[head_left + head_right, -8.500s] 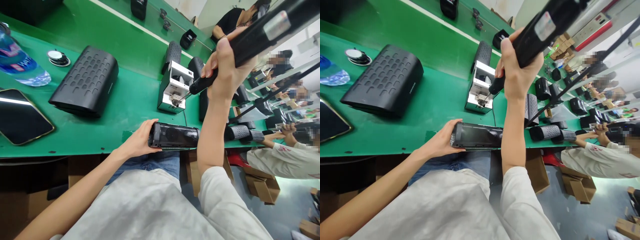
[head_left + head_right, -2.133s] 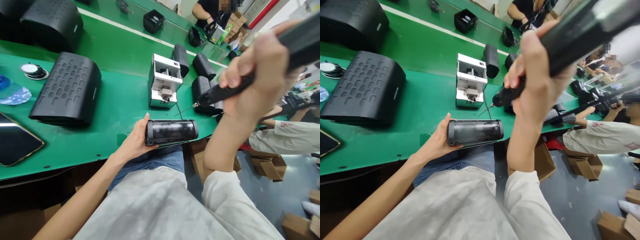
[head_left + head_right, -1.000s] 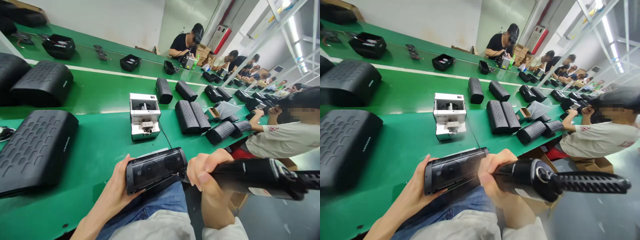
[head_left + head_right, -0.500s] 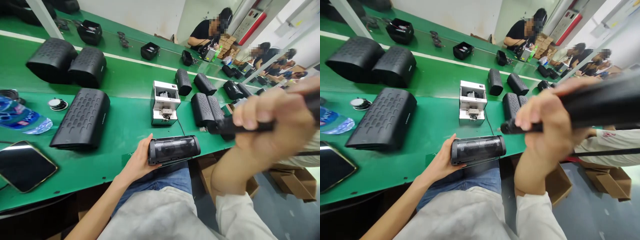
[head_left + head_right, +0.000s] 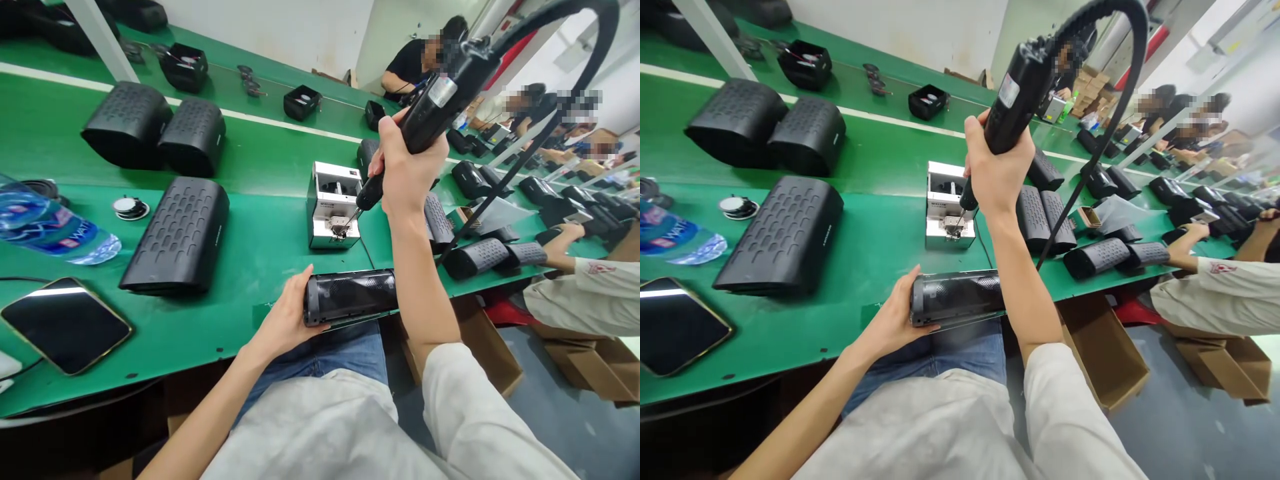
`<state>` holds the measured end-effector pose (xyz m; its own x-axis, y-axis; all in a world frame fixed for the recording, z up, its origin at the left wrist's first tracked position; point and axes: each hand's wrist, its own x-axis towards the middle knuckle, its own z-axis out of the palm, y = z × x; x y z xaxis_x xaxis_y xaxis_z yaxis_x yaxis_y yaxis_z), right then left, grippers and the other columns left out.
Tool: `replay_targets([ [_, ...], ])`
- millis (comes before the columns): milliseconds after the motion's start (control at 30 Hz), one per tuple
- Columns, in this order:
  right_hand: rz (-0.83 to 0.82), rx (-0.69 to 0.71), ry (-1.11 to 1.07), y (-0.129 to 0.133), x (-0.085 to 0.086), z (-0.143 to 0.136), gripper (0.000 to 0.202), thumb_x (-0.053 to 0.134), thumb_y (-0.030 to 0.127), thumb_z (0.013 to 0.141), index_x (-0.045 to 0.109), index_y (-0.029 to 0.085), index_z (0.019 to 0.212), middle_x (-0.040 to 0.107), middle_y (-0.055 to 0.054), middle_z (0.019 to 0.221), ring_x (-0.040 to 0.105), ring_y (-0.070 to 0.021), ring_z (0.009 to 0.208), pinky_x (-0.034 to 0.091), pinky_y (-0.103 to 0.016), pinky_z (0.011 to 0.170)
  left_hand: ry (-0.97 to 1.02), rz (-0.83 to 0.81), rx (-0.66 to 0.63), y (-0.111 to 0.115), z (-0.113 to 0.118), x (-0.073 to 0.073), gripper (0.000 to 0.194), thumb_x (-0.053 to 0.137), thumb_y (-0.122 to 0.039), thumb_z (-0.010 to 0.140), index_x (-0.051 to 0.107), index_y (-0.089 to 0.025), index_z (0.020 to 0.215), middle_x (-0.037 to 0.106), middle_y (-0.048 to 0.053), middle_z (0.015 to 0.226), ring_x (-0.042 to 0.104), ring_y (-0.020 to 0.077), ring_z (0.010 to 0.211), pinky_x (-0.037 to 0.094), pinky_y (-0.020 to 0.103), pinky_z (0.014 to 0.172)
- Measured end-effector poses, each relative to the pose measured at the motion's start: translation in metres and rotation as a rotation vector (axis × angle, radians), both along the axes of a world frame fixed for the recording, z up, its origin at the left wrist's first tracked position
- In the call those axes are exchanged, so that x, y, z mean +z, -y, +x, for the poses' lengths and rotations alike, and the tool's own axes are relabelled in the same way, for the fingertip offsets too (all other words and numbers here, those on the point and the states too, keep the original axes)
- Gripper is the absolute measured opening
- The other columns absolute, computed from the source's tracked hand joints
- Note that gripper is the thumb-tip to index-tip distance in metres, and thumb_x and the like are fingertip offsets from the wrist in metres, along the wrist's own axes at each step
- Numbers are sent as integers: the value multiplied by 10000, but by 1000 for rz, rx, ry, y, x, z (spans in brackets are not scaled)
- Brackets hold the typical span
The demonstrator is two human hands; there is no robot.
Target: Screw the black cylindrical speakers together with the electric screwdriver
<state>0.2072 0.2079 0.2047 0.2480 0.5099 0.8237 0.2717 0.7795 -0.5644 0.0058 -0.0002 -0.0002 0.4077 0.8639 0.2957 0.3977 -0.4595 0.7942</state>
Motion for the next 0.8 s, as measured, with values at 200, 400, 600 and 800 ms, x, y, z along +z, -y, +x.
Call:
replay_targets([
  [200, -89, 74, -106, 8, 7, 3, 786, 743, 1064, 790, 527, 323, 939, 515, 79, 723, 382, -131, 502, 413, -387, 473, -22, 3, -6, -1, 0, -1, 1430, 1006, -238, 839, 6, -383, 1849, 496, 208, 1670, 553, 476, 1575, 557, 669, 1257],
  [400, -247, 279, -1, 13, -10, 0, 791, 854, 1016, 742, 575, 312, 970, 520, 93, 750, 376, -100, 624, 406, -344, 544, -47, 10, -13, -1, -1, 3, 1460, 1007, -222, 839, -39, -380, 1846, 473, 205, 1663, 545, 468, 1587, 537, 672, 1283],
  [600, -251, 176, -38, 18, 2, 16, 922, 760, 1179, 531, 559, 356, 893, 444, 81, 626, 332, -131, 559, 307, -380, 513, -56, -6, -9, -1, -1, 3, 1461, 1008, -247, 839, -38, -387, 1848, 473, 204, 1671, 544, 470, 1588, 543, 672, 1278],
  [800, -95, 140, -18, 50, 21, 11, 631, 801, 932, 903, 550, 356, 838, 444, 57, 630, 372, -172, 541, 338, -421, 517, -28, -25, -6, -1, -2, 2, 1411, 1005, -293, 851, 18, -375, 1856, 487, 198, 1688, 530, 458, 1609, 520, 654, 1301],
])
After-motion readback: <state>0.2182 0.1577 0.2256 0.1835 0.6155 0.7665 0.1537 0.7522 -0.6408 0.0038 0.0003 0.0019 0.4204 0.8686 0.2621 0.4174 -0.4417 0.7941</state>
